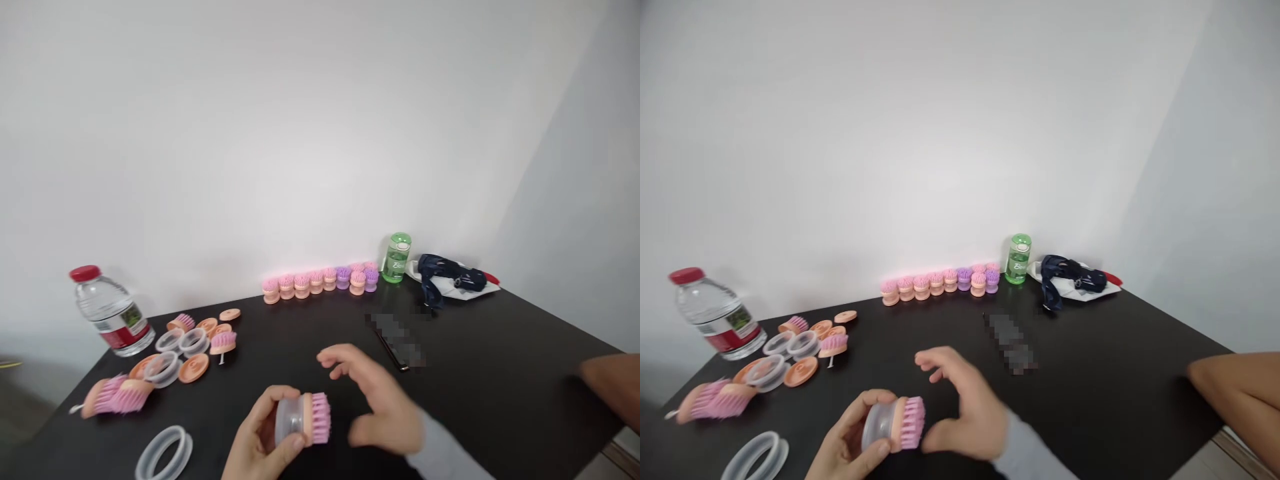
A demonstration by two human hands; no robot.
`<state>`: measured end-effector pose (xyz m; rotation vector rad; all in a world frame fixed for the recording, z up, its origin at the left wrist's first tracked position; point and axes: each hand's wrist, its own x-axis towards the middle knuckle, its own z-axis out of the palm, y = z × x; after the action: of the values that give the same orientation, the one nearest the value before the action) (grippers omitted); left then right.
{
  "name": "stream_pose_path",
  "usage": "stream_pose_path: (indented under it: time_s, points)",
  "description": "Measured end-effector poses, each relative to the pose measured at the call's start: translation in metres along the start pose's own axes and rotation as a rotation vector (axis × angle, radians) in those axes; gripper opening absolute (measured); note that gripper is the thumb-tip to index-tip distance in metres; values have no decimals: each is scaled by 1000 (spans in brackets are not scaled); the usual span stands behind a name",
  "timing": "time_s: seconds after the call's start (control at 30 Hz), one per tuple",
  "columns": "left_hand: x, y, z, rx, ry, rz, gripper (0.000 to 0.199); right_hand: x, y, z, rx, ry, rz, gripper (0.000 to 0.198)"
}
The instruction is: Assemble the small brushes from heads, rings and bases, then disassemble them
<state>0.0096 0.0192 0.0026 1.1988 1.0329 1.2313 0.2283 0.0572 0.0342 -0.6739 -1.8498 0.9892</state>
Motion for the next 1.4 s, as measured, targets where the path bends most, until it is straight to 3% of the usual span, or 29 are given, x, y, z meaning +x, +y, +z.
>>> stream_pose_path:
  time_s: [0.07,0.13,0.2,0.33,0.4,0.5,0.63,0.77,0.9,1.03,1.2,1.33,1.4]
  points:
    - [-3,4,6,-126,40,-35,47,0,-5,-20,146,-46,-67,67]
    - [-4,7,12,-256,54,-45,49,2,-6,-28,176,-75,-112,67]
    - [-5,8,16,-360,50,-49,49,3,-4,-21,111,-81,-133,65]
    - [-4,6,15,-463,34,-54,43,2,1,16,-224,-129,-231,72]
    - [-3,4,12,-461,17,-48,43,0,3,30,-284,-117,-229,54]
    - [-3,4,10,-392,-3,-36,46,-2,9,37,-258,-19,-96,38]
    - [-4,5,11,-312,10,17,51,-3,19,36,-166,-18,75,56]
    - [-3,6,11,-287,57,14,49,-6,26,36,-159,-14,25,82]
    - [-2,5,10,-281,35,11,49,-7,29,33,-151,-34,45,65]
    - [-1,1,10,-270,40,12,48,-6,29,31,-73,-1,46,80]
    - [2,-5,10,-282,4,39,56,-7,30,32,-82,-48,108,58]
    - [1,-9,10,-269,-9,74,58,-5,30,30,-1,-60,83,67]
    - [1,-11,10,-232,-16,97,59,-3,26,31,-40,-85,68,57]
